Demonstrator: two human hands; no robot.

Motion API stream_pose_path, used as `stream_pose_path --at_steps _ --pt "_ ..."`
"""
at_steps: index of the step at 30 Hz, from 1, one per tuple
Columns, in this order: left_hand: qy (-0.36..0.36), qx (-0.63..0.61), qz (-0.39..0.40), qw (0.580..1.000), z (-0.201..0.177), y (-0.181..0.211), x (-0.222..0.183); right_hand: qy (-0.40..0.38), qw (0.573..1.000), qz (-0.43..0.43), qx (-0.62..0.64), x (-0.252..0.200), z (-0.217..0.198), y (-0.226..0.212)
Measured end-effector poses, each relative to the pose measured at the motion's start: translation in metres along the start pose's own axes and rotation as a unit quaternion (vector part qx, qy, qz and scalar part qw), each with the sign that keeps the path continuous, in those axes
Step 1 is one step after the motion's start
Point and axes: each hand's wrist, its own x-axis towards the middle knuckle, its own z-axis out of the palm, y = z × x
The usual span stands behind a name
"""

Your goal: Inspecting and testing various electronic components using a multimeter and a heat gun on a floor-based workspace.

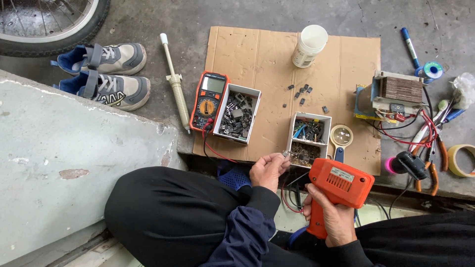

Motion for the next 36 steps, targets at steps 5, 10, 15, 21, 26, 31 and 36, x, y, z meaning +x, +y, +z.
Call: stream_pose_path --at_steps 5,10,15,21,26,31,36 --pt "-0.006 -0.016 -0.014 1.000 -0.001 0.000 0.001 0.000 1.000 0.021 -0.003 0.001 0.001 -0.001" --pt "-0.015 -0.040 -0.019 0.999 -0.005 -0.008 0.009 -0.003 1.000 0.014 0.008 0.001 0.004 -0.005" --pt "-0.014 -0.052 -0.013 0.998 -0.008 -0.015 0.014 0.014 1.000 0.017 0.013 -0.002 0.006 -0.010" --pt "0.030 0.001 0.004 1.000 -0.005 -0.006 0.009 0.000 1.000 0.011 0.024 -0.003 0.001 -0.007" --pt "0.016 -0.053 -0.011 0.998 -0.010 -0.014 0.017 -0.005 1.000 0.014 0.022 -0.001 0.000 -0.003" --pt "-0.003 -0.081 0.004 0.997 -0.017 -0.028 0.029 -0.002 1.000 0.007 0.030 -0.002 0.002 -0.004" --pt "-0.013 -0.083 0.014 0.996 -0.014 -0.025 0.026 0.002 0.999 0.025 0.025 -0.003 0.004 -0.006"
